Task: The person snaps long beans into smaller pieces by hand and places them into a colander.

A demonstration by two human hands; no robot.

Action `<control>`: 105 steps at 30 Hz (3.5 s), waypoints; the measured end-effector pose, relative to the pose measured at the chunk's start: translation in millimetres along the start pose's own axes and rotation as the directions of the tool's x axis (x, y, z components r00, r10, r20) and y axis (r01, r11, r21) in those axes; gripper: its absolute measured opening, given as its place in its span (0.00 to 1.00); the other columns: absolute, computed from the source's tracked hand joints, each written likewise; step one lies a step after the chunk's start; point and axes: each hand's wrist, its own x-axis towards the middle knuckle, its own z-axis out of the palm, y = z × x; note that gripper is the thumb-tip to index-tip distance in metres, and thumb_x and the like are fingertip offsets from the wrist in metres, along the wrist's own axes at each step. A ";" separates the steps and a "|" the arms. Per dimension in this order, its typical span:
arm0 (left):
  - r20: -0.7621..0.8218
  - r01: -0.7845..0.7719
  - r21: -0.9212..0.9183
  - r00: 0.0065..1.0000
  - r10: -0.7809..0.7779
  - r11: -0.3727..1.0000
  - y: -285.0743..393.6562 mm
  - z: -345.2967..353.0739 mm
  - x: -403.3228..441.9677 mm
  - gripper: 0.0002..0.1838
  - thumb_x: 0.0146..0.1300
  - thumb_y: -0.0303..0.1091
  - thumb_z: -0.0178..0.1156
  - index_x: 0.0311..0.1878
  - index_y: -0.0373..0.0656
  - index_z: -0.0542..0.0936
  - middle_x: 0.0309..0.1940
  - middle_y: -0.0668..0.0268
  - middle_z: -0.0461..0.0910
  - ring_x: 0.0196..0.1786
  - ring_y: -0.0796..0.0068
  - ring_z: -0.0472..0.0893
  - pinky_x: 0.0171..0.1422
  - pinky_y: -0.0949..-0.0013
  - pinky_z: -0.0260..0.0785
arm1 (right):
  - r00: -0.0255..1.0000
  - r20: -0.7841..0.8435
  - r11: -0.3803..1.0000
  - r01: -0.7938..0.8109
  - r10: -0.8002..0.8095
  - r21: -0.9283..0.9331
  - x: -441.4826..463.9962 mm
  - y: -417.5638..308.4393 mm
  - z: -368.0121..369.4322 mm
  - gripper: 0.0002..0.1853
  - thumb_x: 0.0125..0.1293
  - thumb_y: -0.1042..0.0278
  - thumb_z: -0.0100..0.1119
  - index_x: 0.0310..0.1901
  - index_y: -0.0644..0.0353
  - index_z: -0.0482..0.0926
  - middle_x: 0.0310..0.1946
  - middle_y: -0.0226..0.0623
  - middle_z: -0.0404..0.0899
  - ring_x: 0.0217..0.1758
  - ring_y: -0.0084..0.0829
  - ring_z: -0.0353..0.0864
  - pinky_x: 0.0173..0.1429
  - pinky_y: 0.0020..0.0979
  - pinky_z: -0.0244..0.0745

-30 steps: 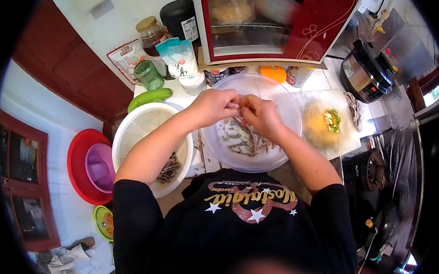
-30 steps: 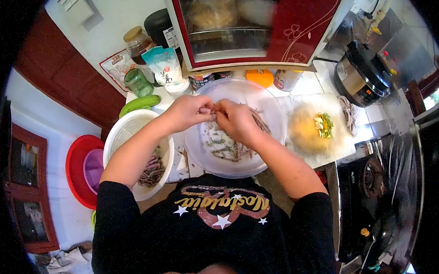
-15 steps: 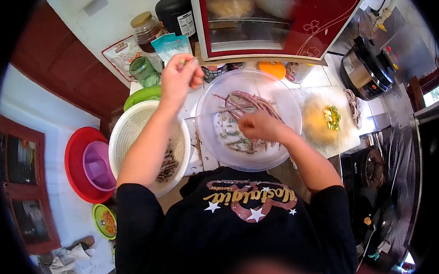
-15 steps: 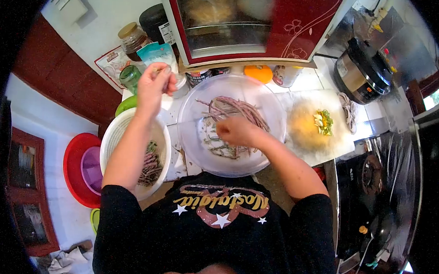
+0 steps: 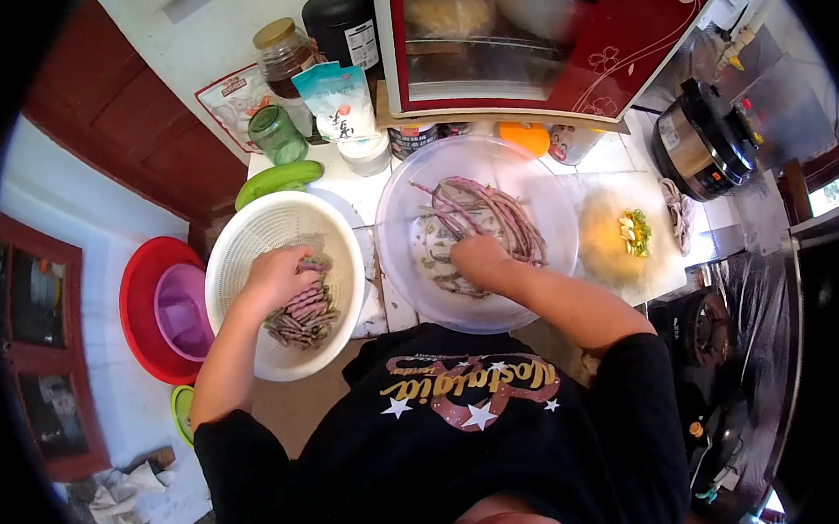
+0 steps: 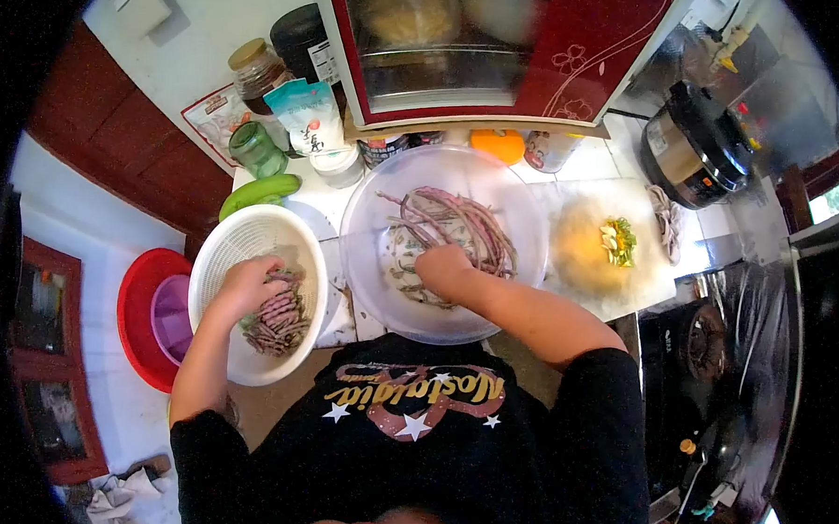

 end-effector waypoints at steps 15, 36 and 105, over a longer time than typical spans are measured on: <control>-0.223 -0.358 -0.368 0.930 0.293 0.858 82.1 9.1 37.8 0.11 0.54 0.35 0.60 0.37 0.39 0.78 0.26 0.60 0.80 0.28 0.70 0.79 0.35 0.71 0.70 | 0.991 0.060 0.987 -0.128 0.123 0.100 20.0 4.7 7.1 0.10 0.53 0.69 0.50 0.33 0.59 0.81 0.33 0.43 0.81 0.37 0.38 0.81 0.42 0.37 0.75; 0.376 0.324 -0.925 0.864 0.337 0.201 125.1 59.8 98.8 0.14 0.65 0.38 0.48 0.47 0.39 0.73 0.36 0.61 0.77 0.37 0.71 0.80 0.36 0.70 0.74 | 0.919 -0.362 0.761 0.119 0.159 0.638 -25.7 17.9 -67.3 0.08 0.53 0.61 0.56 0.27 0.57 0.76 0.23 0.43 0.77 0.30 0.44 0.77 0.33 0.39 0.71; -0.356 -0.750 -0.188 0.654 0.668 0.634 180.5 21.0 107.0 0.11 0.51 0.38 0.59 0.38 0.47 0.79 0.30 0.63 0.77 0.35 0.60 0.77 0.38 0.63 0.68 | 0.793 -0.435 0.103 0.436 0.427 0.894 -70.0 64.6 -100.9 0.04 0.57 0.76 0.58 0.32 0.63 0.73 0.21 0.28 0.74 0.23 0.16 0.73 0.29 0.19 0.69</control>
